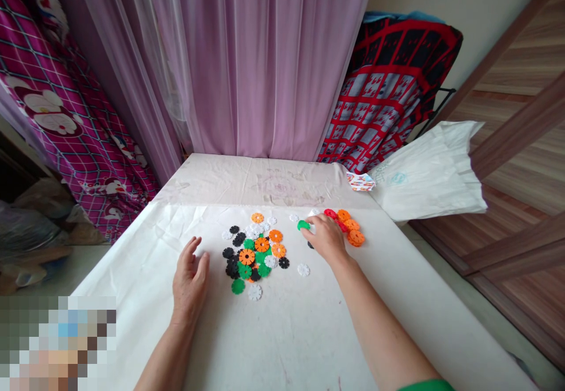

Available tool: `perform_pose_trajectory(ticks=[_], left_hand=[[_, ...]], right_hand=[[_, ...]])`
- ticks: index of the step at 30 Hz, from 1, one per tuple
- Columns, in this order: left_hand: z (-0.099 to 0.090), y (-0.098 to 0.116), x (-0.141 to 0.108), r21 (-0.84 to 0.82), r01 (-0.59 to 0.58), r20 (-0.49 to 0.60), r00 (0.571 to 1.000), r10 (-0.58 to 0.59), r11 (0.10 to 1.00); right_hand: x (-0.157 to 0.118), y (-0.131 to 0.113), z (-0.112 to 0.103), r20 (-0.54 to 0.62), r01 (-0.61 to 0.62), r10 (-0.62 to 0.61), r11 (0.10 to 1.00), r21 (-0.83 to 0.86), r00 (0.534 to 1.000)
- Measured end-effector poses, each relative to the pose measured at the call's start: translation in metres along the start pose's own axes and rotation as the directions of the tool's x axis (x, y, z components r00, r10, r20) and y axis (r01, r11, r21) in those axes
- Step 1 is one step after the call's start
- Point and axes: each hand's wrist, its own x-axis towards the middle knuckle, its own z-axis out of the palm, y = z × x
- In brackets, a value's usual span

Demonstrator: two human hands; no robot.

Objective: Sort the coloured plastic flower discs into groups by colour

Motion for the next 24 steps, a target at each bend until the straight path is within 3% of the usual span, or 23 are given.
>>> perform_pose_trajectory(ticks=[4, 11, 15, 18, 21, 24], left_hand=[[0.000, -0.001, 0.000, -0.014, -0.010, -0.007, 1.000, 0.010, 1.000], [0.001, 0.000, 0.000, -0.017, -0.002, -0.002, 1.000, 0.002, 1.000], [0.000, 0.000, -0.001, -0.020, -0.012, 0.002, 1.000, 0.012, 1.000], [0.000, -0.001, -0.001, -0.022, -0.007, -0.001, 1.000, 0.007, 1.000], [0.001, -0.002, 0.000, -0.016, -0.007, 0.000, 1.000, 0.007, 1.000], [0.002, -0.003, 0.000, -0.013, -0.013, 0.000, 1.000, 0.013, 1.000]], right_hand=[[0.019, 0.006, 0.008, 0.053, 0.012, -0.009, 0.998, -0.062, 0.999], [0.023, 0.010, 0.015, 0.091, 0.003, 0.005, 0.996, -0.089, 0.996], [0.019, 0.016, 0.011, 0.049, 0.031, -0.029, 0.999, -0.028, 0.998], [0.001, 0.009, 0.011, -0.011, 0.050, -0.050, 0.996, 0.068, 0.999], [-0.027, -0.014, 0.016, -0.043, 0.183, -0.179, 0.973, 0.141, 0.983], [-0.053, -0.044, 0.023, -0.027, 0.389, -0.390, 0.906, 0.169, 0.920]])
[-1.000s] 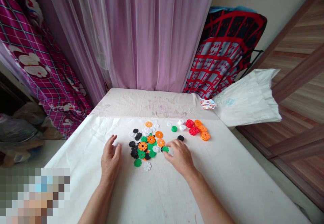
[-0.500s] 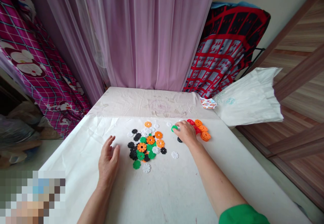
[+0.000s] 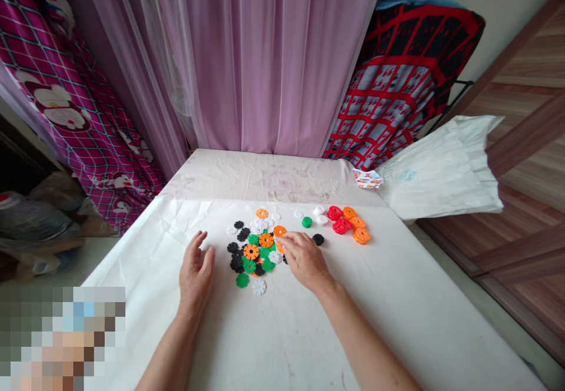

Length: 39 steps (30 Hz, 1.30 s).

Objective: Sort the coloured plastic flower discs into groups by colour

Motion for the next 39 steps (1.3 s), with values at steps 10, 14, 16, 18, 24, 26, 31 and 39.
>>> perform_pose_trajectory(ticks=[10, 14, 16, 18, 24, 26, 31, 39], left_hand=[[0.001, -0.001, 0.000, -0.028, 0.007, 0.010, 1.000, -0.007, 1.000], [0.002, -0.004, 0.001, -0.029, -0.009, 0.012, 1.000, 0.010, 1.000], [0.002, -0.004, 0.001, -0.027, -0.013, 0.011, 1.000, 0.013, 1.000], [0.002, -0.005, 0.001, -0.024, -0.017, 0.010, 1.000, 0.017, 1.000], [0.001, -0.004, 0.001, -0.020, -0.023, 0.002, 1.000, 0.023, 1.000], [0.002, -0.005, 0.001, -0.016, -0.026, -0.001, 1.000, 0.026, 1.000], [0.002, -0.009, 0.001, -0.017, -0.046, 0.005, 0.999, 0.046, 0.999], [0.002, -0.008, 0.001, -0.011, -0.028, 0.012, 1.000, 0.028, 1.000]], right_hand=[[-0.028, -0.003, 0.010, -0.013, -0.041, 0.040, 0.999, -0.019, 0.999], [-0.031, -0.009, 0.004, -0.051, -0.086, 0.086, 0.996, 0.000, 0.995], [-0.026, -0.020, 0.003, -0.032, -0.034, 0.035, 0.999, 0.034, 0.999], [-0.020, -0.030, 0.004, 0.008, 0.015, -0.016, 0.998, 0.053, 1.000], [-0.016, -0.040, 0.009, 0.071, 0.036, -0.038, 0.999, 0.031, 0.997], [-0.021, -0.038, 0.007, 0.027, 0.036, -0.037, 0.998, 0.051, 0.999], [-0.016, -0.005, -0.010, -0.140, -0.138, 0.168, 0.970, 0.200, 0.976], [0.045, 0.085, -0.029, 0.037, -0.620, 0.641, 0.723, 0.306, 0.766]])
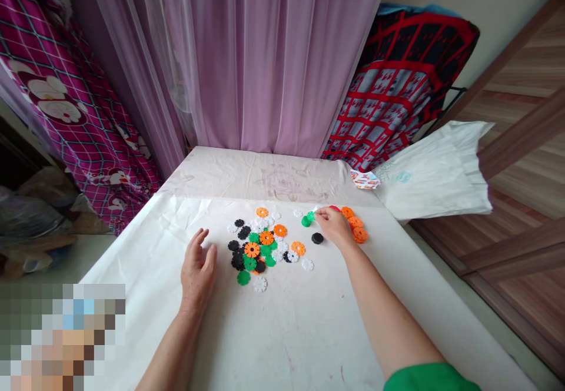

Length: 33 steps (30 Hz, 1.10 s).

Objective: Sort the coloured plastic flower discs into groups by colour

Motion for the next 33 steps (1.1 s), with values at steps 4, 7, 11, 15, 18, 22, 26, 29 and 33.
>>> perform_pose_trajectory(ticks=[4, 7, 11, 15, 18, 22, 26, 29, 33], left_hand=[[-0.001, -0.001, 0.000, 0.004, 0.001, 0.000, 1.000, -0.001, 1.000], [-0.001, 0.000, 0.000, -0.001, 0.003, -0.010, 1.000, -0.003, 1.000], [-0.002, 0.003, -0.001, -0.006, 0.024, -0.013, 1.000, -0.024, 1.000], [-0.002, 0.005, -0.001, 0.001, 0.025, -0.012, 1.000, -0.025, 1.000], [-0.001, 0.007, -0.001, -0.008, 0.034, -0.007, 0.999, -0.034, 0.999], [-0.002, 0.007, -0.001, -0.009, 0.032, -0.009, 0.999, -0.032, 0.999], [-0.002, 0.006, -0.001, -0.014, 0.026, -0.005, 1.000, -0.026, 1.000], [-0.002, 0.005, -0.001, -0.015, 0.030, -0.006, 1.000, -0.030, 0.999], [-0.002, 0.006, -0.002, -0.017, 0.038, -0.009, 0.999, -0.038, 0.999]], right_hand=[[0.014, 0.005, 0.009, 0.047, -0.031, 0.033, 0.999, -0.033, 0.998], [0.012, 0.004, 0.012, 0.070, -0.047, 0.054, 0.994, -0.101, 0.996], [0.005, -0.004, 0.006, 0.050, -0.032, 0.050, 0.949, -0.313, 0.998], [0.002, -0.011, -0.002, 0.064, 0.067, -0.043, 0.889, -0.453, 0.997], [0.004, -0.015, -0.004, 0.166, 0.221, -0.161, 0.856, -0.467, 0.973], [0.008, -0.021, -0.006, 0.328, 0.403, -0.259, 0.753, -0.520, 0.908], [0.009, -0.026, -0.007, 0.379, 0.427, -0.233, 0.685, -0.589, 0.896], [0.009, -0.028, -0.005, 0.373, 0.409, -0.208, 0.674, -0.616, 0.904], [0.009, -0.029, -0.002, 0.362, 0.392, -0.193, 0.670, -0.630, 0.912]])
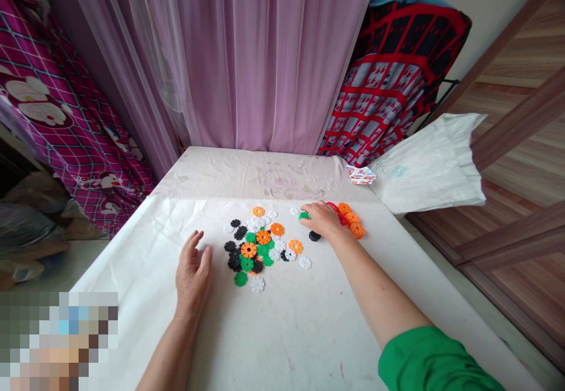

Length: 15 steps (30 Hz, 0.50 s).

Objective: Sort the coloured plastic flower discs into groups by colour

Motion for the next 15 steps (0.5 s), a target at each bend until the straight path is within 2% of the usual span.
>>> perform_pose_trajectory(ticks=[7, 10, 12, 15], left_hand=[[0.000, 0.001, 0.000, -0.022, -0.016, 0.009, 1.000, 0.016, 1.000], [0.001, -0.001, 0.001, -0.014, -0.012, 0.007, 1.000, 0.012, 1.000], [0.001, -0.001, 0.001, -0.014, -0.012, 0.006, 1.000, 0.012, 1.000], [0.001, 0.000, 0.001, -0.015, -0.007, 0.008, 1.000, 0.008, 1.000]], right_hand=[[-0.002, 0.001, -0.001, -0.004, 0.013, -0.013, 1.000, 0.016, 1.000], [-0.004, -0.005, -0.005, -0.065, 0.026, -0.023, 0.999, 0.047, 0.998], [-0.007, -0.017, -0.005, -0.114, 0.086, -0.074, 0.991, 0.104, 0.991], [-0.013, -0.046, 0.004, -0.134, 0.302, -0.281, 0.936, 0.180, 0.950]])
